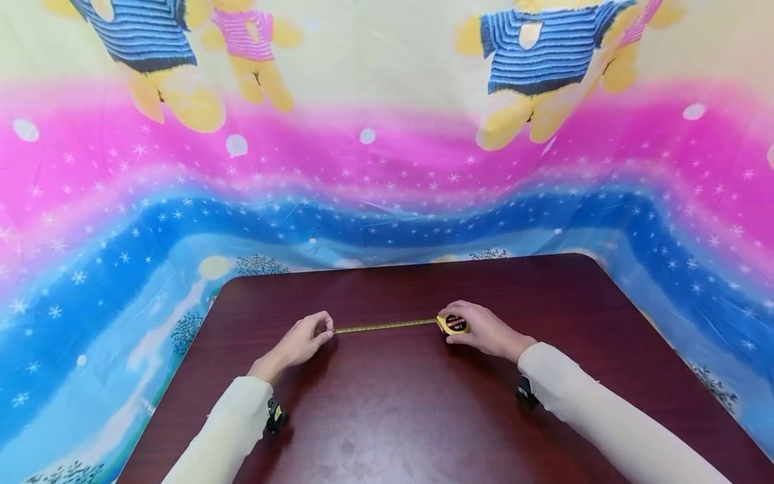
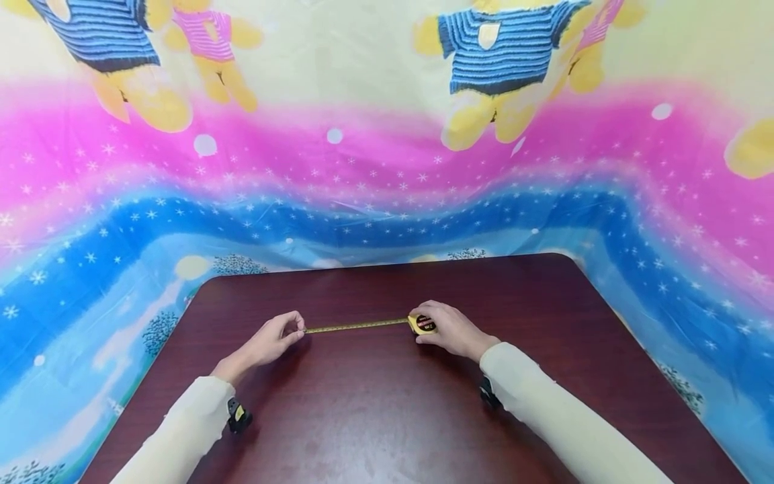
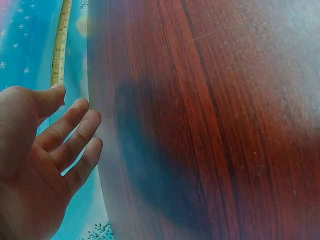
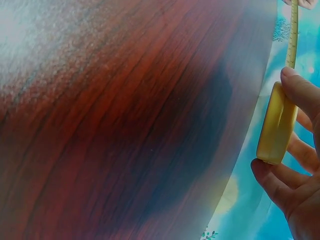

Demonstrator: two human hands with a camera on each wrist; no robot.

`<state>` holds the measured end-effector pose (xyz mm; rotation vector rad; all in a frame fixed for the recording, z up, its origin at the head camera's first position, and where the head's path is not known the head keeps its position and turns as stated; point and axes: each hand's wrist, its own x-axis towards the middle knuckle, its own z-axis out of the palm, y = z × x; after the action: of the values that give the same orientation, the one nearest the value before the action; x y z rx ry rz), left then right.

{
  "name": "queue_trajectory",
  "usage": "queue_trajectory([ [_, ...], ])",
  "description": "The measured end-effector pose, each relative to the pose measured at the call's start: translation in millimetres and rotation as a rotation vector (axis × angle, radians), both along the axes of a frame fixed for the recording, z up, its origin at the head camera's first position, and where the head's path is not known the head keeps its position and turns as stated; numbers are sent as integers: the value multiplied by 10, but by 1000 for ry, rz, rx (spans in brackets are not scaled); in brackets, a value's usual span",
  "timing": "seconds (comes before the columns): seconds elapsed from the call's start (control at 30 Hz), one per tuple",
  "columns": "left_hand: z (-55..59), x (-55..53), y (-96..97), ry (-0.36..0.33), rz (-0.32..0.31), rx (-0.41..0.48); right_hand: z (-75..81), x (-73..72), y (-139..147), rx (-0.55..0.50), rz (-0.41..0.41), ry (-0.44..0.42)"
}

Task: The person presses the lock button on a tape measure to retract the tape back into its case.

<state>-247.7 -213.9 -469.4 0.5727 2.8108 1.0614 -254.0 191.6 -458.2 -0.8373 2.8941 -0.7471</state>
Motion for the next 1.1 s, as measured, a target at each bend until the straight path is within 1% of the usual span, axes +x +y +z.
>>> queue_trajectory([
  [0.13, -2, 0, 29, 3, 7, 10, 22, 14, -18, -10, 4, 12],
  [0.2, -8, 8, 53, -4, 4, 16, 20, 38, -27, -18, 3, 4],
  [0.37, -32, 24, 117, -36, 1, 31, -27, 109, -28, -16, -14, -28],
  [0.47, -24, 19, 150, -48, 12, 52, -48, 125, -17, -16, -15, -14],
  [0.63, 2, -6, 190, -41, 8, 75, -34, 107, -12, -21, -20, -9],
  [0.8, -7, -32, 226, -19, -24, 85, -14, 89, -26, -23, -21, -2],
  [0.93, -24, -30, 243, -18, -41, 89, -25, 84, -47, -21, -5, 3],
  [1.1, -28, -23, 247, -22, -39, 80, -45, 65, -67, -8, -7, 1],
])
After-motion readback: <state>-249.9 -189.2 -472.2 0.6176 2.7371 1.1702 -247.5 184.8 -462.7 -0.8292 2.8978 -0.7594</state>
